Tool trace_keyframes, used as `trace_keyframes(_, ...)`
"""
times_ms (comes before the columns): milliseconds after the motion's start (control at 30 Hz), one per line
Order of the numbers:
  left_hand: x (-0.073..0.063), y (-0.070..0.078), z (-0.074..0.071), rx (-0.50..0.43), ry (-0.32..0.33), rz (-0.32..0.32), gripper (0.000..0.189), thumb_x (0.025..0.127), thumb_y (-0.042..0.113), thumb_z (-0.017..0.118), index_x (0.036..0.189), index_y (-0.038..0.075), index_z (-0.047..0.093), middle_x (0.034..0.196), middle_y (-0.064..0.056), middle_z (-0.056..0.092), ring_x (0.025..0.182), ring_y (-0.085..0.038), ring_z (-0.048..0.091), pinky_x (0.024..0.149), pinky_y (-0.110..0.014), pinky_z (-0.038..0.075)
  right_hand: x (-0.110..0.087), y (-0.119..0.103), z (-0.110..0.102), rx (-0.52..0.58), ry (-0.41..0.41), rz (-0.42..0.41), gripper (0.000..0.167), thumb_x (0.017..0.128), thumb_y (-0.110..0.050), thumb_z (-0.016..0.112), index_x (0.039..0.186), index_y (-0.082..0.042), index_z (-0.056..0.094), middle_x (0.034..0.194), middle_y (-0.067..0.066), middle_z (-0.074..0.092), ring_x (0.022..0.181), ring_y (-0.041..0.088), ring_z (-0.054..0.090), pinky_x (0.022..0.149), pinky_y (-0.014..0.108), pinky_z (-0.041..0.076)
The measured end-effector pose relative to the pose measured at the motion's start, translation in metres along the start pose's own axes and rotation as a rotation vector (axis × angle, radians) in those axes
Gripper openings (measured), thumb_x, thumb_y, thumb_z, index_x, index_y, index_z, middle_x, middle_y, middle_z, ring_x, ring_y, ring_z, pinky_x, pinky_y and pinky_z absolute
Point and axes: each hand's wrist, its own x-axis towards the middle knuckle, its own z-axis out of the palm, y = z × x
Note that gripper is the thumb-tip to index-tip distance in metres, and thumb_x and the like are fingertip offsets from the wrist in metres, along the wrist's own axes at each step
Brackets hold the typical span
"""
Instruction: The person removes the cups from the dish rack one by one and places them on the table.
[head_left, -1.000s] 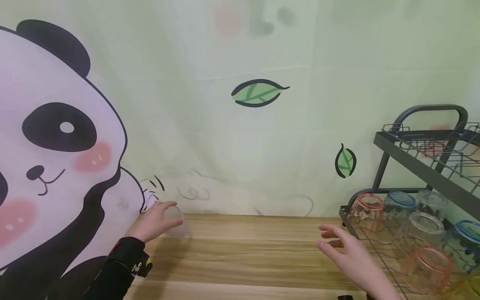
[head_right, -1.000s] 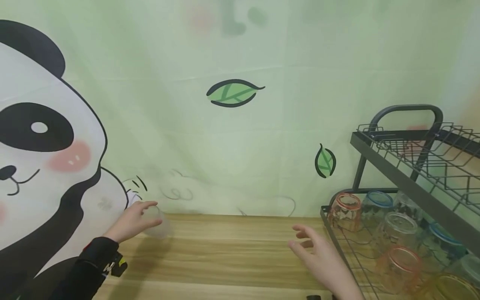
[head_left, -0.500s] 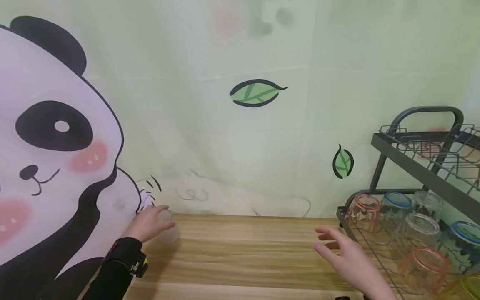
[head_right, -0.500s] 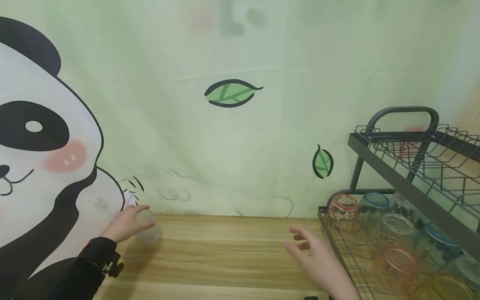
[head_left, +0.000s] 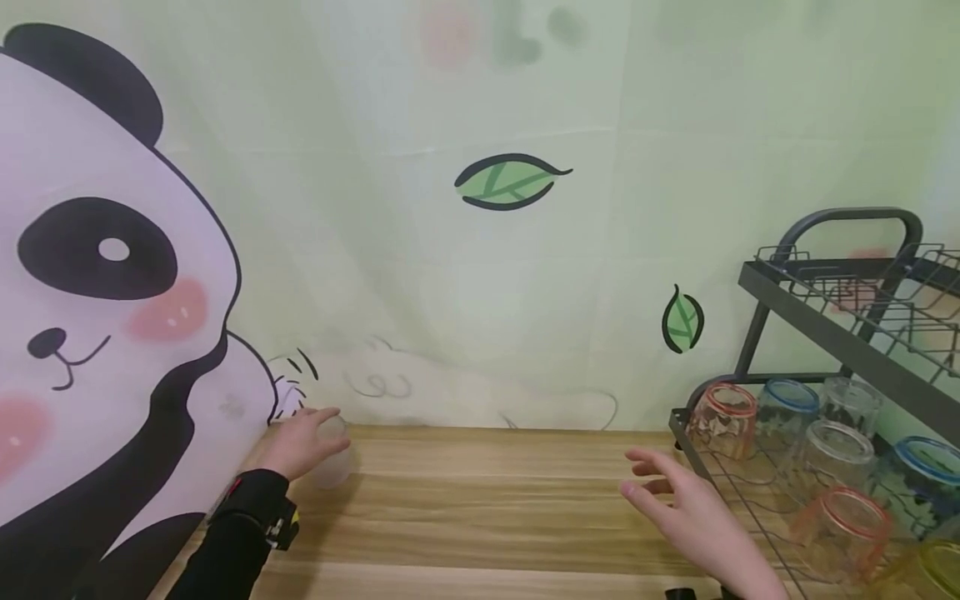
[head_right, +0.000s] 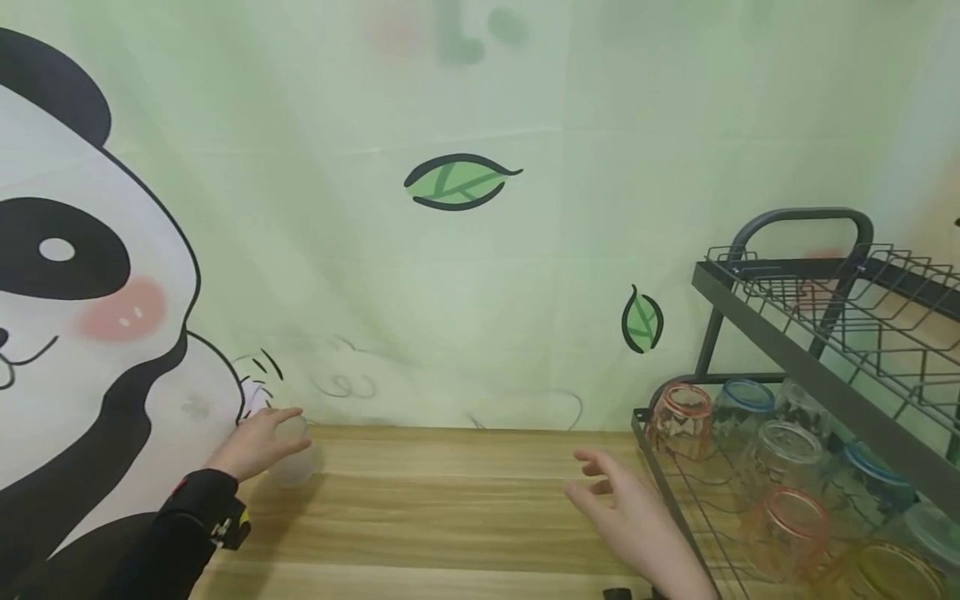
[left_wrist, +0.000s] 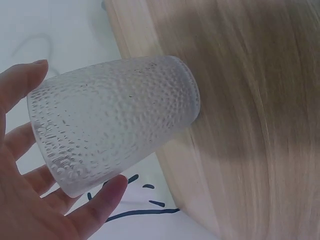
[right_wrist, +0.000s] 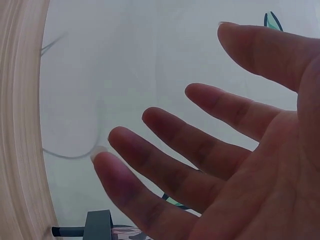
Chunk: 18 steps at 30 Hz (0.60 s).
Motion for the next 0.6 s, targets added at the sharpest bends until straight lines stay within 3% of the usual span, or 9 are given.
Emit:
trace_keyframes(167,-0.0004,0.0012,0.0026,-0.003,0.0,-0.011,0.072,0.091,0.045,0.066,0.14,-0.005,0.048,0.139,-0.039,0.039,0.126,-0.056,0.037,0.096,-0.068,0.036,0.0005,-0.0003,0.0001,-0.003,-0.006,0.001,0.057,0.094,-0.042,0.064,0.138,-0.007,0.052,0.125,0.014,0.06,0.106,0.031,0.062,0.081,0.048,0.052)
trace_keyframes(400,-0.0054,0.0,0.0019,0.027,0.008,-0.023,0.097,0.086,0.061,0.064,0.153,0.001,0.027,0.147,-0.046,0.01,0.132,-0.067,0.006,0.095,-0.079,0.023,0.0006,-0.001,0.0012,-0.009,-0.012,0.006,0.058,0.094,-0.043,0.064,0.138,-0.008,0.052,0.126,0.014,0.06,0.106,0.031,0.062,0.081,0.048,0.052)
trace_keyframes(600,-0.006,0.0072,-0.0059,0.056,0.046,-0.011,0.096,0.086,0.066,0.06,0.153,0.004,0.029,0.152,-0.04,0.01,0.136,-0.061,0.003,0.099,-0.077,0.018,0.0003,-0.0012,0.0013,-0.029,-0.007,0.009,0.059,0.094,-0.044,0.064,0.138,-0.007,0.052,0.127,0.014,0.059,0.106,0.03,0.062,0.08,0.048,0.052)
